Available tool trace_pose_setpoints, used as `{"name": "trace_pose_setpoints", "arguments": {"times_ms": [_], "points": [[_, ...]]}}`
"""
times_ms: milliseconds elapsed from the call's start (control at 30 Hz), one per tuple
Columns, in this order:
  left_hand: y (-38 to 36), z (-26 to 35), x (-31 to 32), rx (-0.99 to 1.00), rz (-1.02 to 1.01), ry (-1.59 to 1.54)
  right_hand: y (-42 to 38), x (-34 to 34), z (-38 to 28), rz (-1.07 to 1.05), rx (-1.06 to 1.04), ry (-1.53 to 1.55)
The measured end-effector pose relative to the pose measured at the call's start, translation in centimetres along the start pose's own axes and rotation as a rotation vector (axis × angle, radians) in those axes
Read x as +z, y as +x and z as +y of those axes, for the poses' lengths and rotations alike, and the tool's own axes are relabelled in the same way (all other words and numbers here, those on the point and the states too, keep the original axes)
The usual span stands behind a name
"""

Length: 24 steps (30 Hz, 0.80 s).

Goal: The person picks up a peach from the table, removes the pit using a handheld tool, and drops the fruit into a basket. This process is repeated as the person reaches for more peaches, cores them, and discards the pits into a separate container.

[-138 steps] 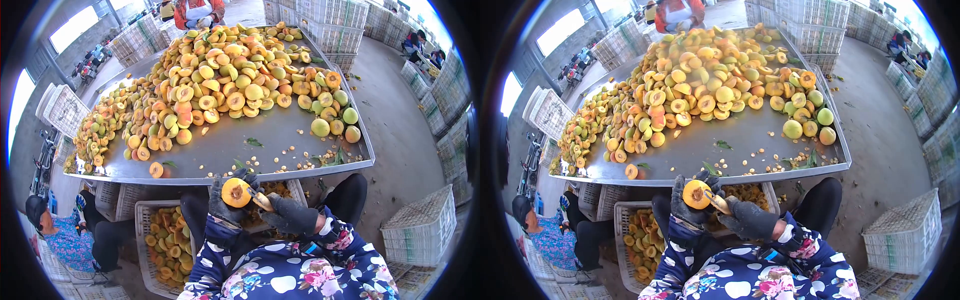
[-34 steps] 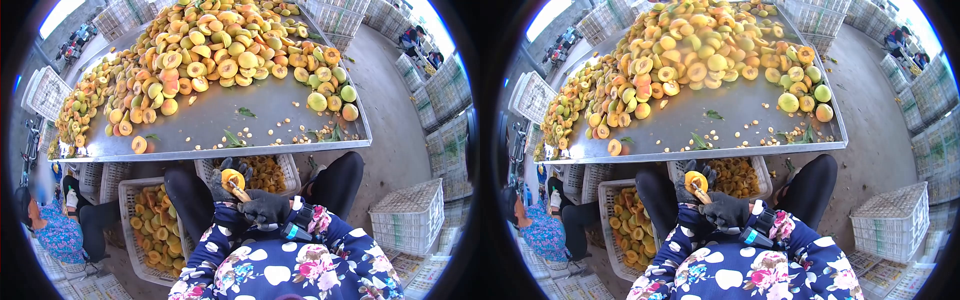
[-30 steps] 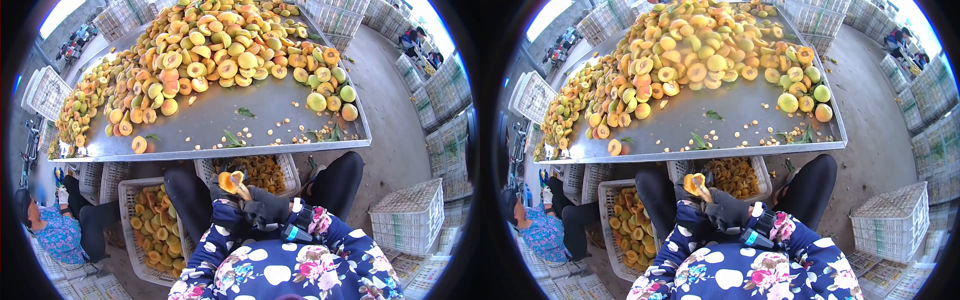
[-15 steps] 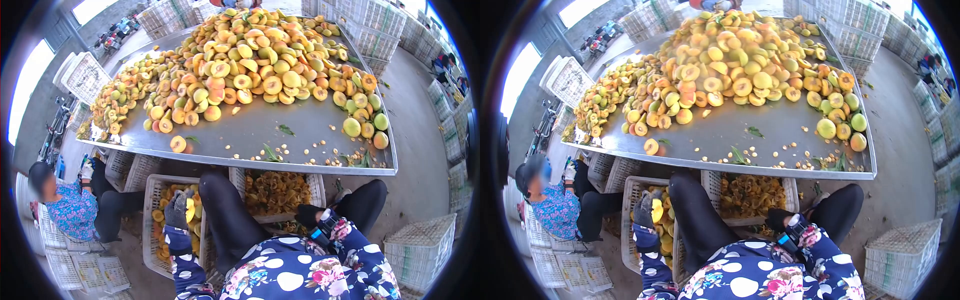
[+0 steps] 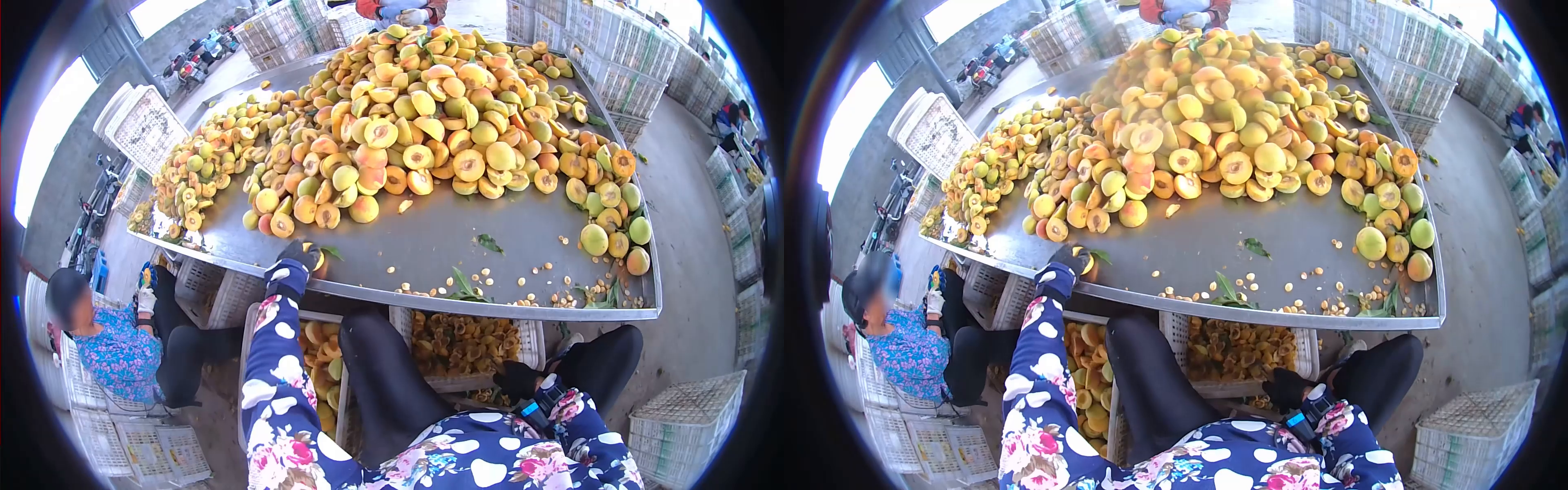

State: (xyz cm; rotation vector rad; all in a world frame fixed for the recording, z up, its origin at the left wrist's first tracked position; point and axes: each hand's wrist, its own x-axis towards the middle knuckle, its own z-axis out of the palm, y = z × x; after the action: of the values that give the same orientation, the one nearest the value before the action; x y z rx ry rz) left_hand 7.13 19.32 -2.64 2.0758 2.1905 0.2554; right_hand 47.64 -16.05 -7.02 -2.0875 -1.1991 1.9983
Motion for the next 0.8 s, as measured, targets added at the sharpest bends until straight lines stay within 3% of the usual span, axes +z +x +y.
{"name": "trace_pose_setpoints", "arguments": {"times_ms": [100, 133, 233, 300, 433, 467, 633, 733, 767, 800], "points": [[-0.4, 1.9, -0.5, 0.191, 0.020, -0.121, -0.3, 0.3, 0.0, 0.000, -0.001, 0.061], [-1.3, 2.4, -1.1, 0.202, 0.019, -0.308, -0.7, 0.2, -0.4, 0.000, -0.004, 0.050], [-4.3, 4.6, -4.2, -0.094, -0.237, -1.198, -1.6, -0.3, -1.2, -0.030, -0.041, 0.033], [-9.0, 6.9, -8.1, -0.124, -0.431, -1.599, -2.9, -0.8, -2.1, -0.069, -0.132, 0.085], [-14.1, 8.3, -6.2, 0.170, -0.660, -1.680, -7.7, -1.8, -5.7, -0.046, -0.422, 0.274], [-16.1, 9.9, -6.5, 0.109, -0.763, -1.837, -8.8, -1.8, -6.7, -0.008, -0.487, 0.312], [-23.4, 17.6, -5.5, -0.030, -0.715, -2.033, -11.8, -1.4, -10.2, 0.030, -0.603, 0.564], [-26.0, 20.9, -4.8, 0.002, -0.678, -1.747, -12.4, -0.8, -11.2, 0.119, -0.648, 0.612], [-26.9, 21.5, -3.9, -0.127, -0.714, -1.834, -12.7, -0.7, -11.2, 0.150, -0.661, 0.623], [-27.0, 21.7, -3.8, 0.244, -0.548, -1.476, -12.7, -0.7, -10.8, 0.182, -0.674, 0.633]]}}
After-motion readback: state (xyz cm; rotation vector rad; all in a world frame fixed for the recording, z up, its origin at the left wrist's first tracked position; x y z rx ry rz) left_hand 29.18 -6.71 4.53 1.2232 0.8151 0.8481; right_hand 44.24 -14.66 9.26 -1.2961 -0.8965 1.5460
